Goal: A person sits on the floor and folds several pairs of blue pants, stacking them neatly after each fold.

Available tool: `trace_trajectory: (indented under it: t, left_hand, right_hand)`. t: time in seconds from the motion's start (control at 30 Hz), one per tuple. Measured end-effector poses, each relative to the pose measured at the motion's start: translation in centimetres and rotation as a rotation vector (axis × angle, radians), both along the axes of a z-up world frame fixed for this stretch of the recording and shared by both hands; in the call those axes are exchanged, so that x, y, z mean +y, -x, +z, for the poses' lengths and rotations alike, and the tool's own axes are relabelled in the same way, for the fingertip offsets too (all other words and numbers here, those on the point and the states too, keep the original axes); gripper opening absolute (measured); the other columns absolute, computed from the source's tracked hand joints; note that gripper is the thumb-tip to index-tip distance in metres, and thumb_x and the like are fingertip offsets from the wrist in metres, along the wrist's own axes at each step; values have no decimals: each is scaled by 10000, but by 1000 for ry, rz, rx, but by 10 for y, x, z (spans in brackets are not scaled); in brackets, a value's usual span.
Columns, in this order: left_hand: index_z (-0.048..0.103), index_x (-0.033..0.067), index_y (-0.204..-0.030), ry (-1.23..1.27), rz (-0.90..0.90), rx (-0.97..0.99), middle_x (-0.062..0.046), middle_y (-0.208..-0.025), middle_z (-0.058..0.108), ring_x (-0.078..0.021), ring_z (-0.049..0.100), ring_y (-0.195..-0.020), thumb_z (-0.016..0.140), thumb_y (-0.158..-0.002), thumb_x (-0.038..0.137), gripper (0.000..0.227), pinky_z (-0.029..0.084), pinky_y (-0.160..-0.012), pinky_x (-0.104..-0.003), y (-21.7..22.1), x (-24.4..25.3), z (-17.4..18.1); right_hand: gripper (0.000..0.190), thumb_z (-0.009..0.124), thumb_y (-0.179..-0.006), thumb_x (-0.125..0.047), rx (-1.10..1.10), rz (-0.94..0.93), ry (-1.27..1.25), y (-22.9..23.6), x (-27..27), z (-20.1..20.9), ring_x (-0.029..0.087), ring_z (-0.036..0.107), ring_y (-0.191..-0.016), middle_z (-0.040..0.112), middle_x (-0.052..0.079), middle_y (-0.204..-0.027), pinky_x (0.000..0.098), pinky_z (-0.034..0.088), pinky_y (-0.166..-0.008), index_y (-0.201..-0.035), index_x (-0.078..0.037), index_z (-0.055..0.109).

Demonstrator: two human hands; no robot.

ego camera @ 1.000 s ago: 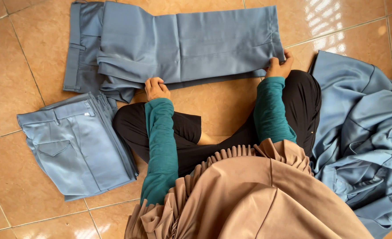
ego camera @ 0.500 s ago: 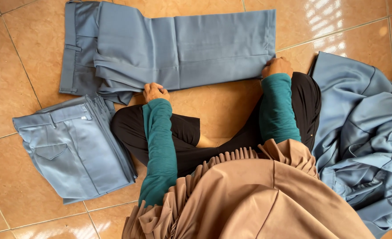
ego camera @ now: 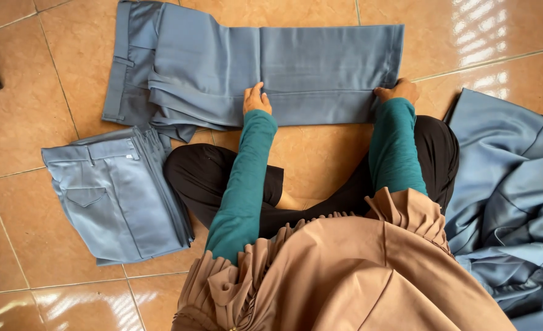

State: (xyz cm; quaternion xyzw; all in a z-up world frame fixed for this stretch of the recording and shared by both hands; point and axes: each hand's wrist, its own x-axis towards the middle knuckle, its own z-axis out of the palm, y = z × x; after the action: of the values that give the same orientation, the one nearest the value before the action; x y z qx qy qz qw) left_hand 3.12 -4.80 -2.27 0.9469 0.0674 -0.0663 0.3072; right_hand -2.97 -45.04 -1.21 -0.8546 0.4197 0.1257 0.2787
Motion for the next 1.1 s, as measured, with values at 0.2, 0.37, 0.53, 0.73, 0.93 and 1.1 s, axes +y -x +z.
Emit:
trace_trajectory:
  t: [0.2,0.37,0.53,0.73,0.93,1.1]
  left_hand:
    - [574,332,-1377,-133,100,69,19,-1254,544,-198,608,-1231,631,-947,250,442,498,-1112,-336,-2,-14,-33]
    - [658,161,-1269,84,-49,-263,-151,-1129,633,-338,654,-951,660,-860,150,410,547,-897,-398,6,-74,-53]
    - [624,187,-1314,224,-255,-223,-126,-1204,607,-328,650,-1032,674,-874,186,442,543,-943,-389,32,-199,-40]
    - [620,178,-1320,301,-401,-90,-91,-1242,592,-308,650,-1084,692,-868,231,461,552,-970,-384,57,-309,-17]
    - [621,175,-1345,454,-474,67,-117,-1284,641,-295,669,-1089,680,-890,316,480,557,-962,-367,56,-329,3]
    - [671,191,-1333,1023,-101,547,-78,-1050,744,-183,716,-824,687,-928,352,436,548,-668,-286,1,-257,-26]
  right_hand:
    - [347,939,-687,-156,-499,-214,-476,-3,14,31,198,722,-762,717,65,-800,318,579,-697,-941,-112,705]
    - [406,638,-914,-22,-987,-407,-1230,13,9,176,152,718,-949,740,87,-1171,217,576,-914,-1319,2,633]
    - [502,618,-987,-51,-1264,-347,-1302,35,-28,196,177,692,-1122,699,98,-1341,268,526,-1112,-1482,-38,539]
    - [523,645,-1037,-135,-1424,-427,-1308,59,-58,204,190,628,-1336,653,77,-1473,308,421,-1308,-1543,-92,519]
    - [541,666,-987,-129,-1345,-261,-1175,41,-40,221,173,630,-1222,661,70,-1396,279,460,-1210,-1511,-77,536]
    - [587,695,-906,-24,-1153,-340,-1155,6,22,205,127,649,-1044,695,64,-1262,211,499,-1026,-1470,-18,533]
